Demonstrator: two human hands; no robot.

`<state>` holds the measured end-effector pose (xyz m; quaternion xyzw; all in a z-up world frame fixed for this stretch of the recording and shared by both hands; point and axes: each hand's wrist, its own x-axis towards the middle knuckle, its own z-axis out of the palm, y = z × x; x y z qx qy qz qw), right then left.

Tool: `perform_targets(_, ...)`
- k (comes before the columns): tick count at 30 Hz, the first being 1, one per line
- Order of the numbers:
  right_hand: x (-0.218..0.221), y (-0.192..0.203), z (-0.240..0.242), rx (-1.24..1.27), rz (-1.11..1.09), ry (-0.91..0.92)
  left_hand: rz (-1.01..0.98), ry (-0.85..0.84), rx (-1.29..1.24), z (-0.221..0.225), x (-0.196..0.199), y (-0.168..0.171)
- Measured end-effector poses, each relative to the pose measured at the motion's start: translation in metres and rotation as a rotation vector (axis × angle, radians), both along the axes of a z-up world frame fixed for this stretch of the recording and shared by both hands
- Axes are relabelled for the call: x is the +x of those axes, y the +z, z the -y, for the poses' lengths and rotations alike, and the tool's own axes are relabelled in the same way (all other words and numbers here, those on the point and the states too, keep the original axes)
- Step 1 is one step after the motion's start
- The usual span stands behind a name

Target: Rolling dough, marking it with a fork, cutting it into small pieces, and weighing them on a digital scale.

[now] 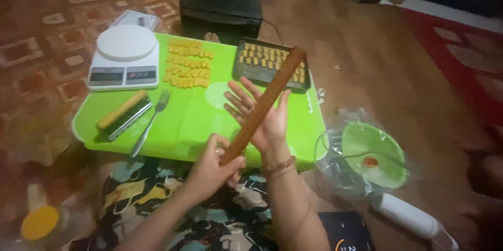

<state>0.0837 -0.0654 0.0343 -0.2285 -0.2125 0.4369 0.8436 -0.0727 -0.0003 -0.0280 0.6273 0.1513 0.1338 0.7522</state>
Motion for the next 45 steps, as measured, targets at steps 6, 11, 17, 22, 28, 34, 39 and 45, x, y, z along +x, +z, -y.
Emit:
perform_targets(6,0.013,-0.013,0.007,-0.11,-0.151,-0.06,-0.075,0.141,0.326,-0.035,-0.016,0.009)
perform_targets(11,-0.007,-0.008,-0.009,-0.098,-0.289,-0.061,-0.119,0.278,0.574,-0.019,-0.021,0.009)
perform_targets(17,-0.016,-0.013,-0.012,-0.003,-0.367,-0.1,-0.001,0.526,1.136,0.008,0.019,-0.035)
perform_targets(22,0.023,-0.043,0.01,0.039,-0.467,-0.171,0.078,0.813,1.561,0.025,0.011,-0.028)
perform_targets(28,0.08,-0.061,0.025,-0.088,-0.058,-0.18,0.123,0.666,1.703,0.027,-0.004,-0.019)
perform_targets(34,0.158,-0.152,0.022,0.126,0.433,-0.09,0.113,0.121,1.097,0.006,-0.001,-0.033)
perform_targets(39,0.104,-0.115,0.001,0.422,-0.396,-0.025,-0.117,0.004,0.608,-0.018,-0.03,0.011)
perform_targets(45,0.047,-0.046,-0.006,0.115,-0.367,-0.339,0.032,0.046,0.465,-0.014,-0.036,-0.015)
